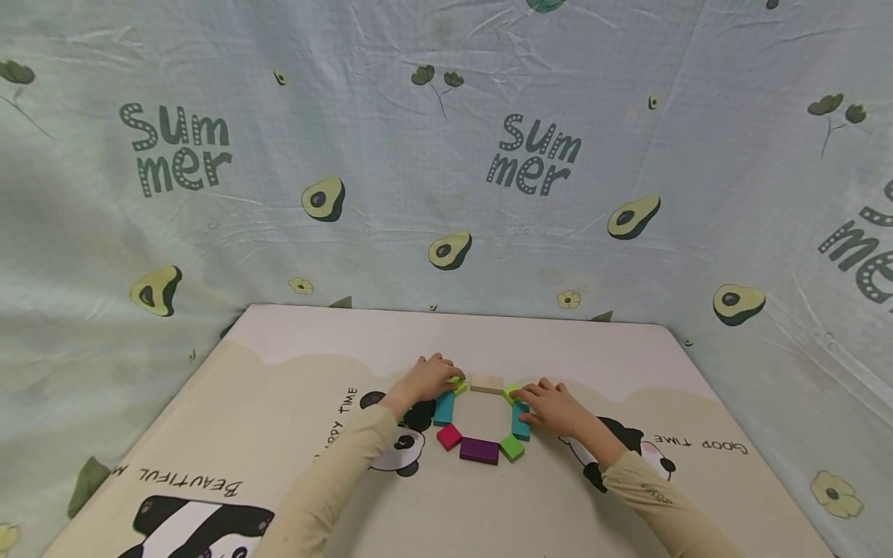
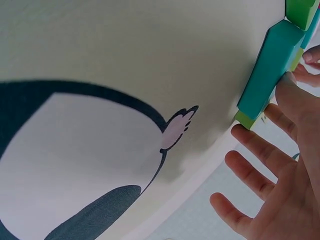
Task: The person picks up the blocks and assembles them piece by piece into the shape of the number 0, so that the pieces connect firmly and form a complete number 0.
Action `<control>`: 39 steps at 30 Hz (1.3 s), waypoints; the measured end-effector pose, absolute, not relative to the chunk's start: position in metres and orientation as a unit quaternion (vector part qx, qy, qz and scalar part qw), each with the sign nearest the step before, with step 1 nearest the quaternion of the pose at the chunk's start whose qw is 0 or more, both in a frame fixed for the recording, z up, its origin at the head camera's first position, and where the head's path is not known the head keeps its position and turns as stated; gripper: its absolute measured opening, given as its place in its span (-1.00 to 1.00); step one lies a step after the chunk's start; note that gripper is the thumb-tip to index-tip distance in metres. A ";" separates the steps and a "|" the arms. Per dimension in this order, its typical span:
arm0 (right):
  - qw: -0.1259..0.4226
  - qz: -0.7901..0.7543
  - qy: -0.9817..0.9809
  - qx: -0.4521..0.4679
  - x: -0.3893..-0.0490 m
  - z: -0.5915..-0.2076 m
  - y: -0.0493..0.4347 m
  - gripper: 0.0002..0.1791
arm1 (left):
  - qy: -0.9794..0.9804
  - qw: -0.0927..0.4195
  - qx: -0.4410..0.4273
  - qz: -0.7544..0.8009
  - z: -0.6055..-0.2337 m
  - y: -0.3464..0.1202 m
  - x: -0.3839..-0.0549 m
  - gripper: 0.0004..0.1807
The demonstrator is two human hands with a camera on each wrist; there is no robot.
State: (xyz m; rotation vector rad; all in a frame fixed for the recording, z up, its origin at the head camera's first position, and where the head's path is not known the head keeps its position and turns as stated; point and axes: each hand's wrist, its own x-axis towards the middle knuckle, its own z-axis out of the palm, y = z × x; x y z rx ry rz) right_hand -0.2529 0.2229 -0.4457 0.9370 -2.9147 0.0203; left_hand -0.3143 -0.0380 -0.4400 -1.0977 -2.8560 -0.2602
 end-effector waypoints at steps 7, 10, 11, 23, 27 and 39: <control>0.039 0.011 -0.952 0.302 -0.252 -0.446 0.223 -0.54 | -0.931 0.030 -0.353 -0.089 -0.440 -0.036 -0.314 -0.76; 0.040 0.012 -0.953 0.301 -0.252 -0.446 0.223 -0.54 | -0.930 0.029 -0.354 -0.093 -0.440 -0.036 -0.314 -0.76; 0.040 0.012 -0.953 0.301 -0.252 -0.446 0.223 -0.54 | -0.930 0.030 -0.353 -0.094 -0.440 -0.036 -0.314 -0.76; 0.031 0.015 -0.956 0.293 -0.253 -0.446 0.222 -0.55 | -0.913 0.082 -0.391 -0.080 -0.441 -0.018 -0.313 -0.64; 0.030 0.014 -0.956 0.291 -0.253 -0.446 0.222 -0.55 | -0.917 0.079 -0.385 -0.067 -0.442 -0.005 -0.313 -0.62; 0.030 0.010 -0.955 0.294 -0.254 -0.446 0.223 -0.53 | -0.924 0.096 -0.369 -0.040 -0.447 0.011 -0.316 -0.76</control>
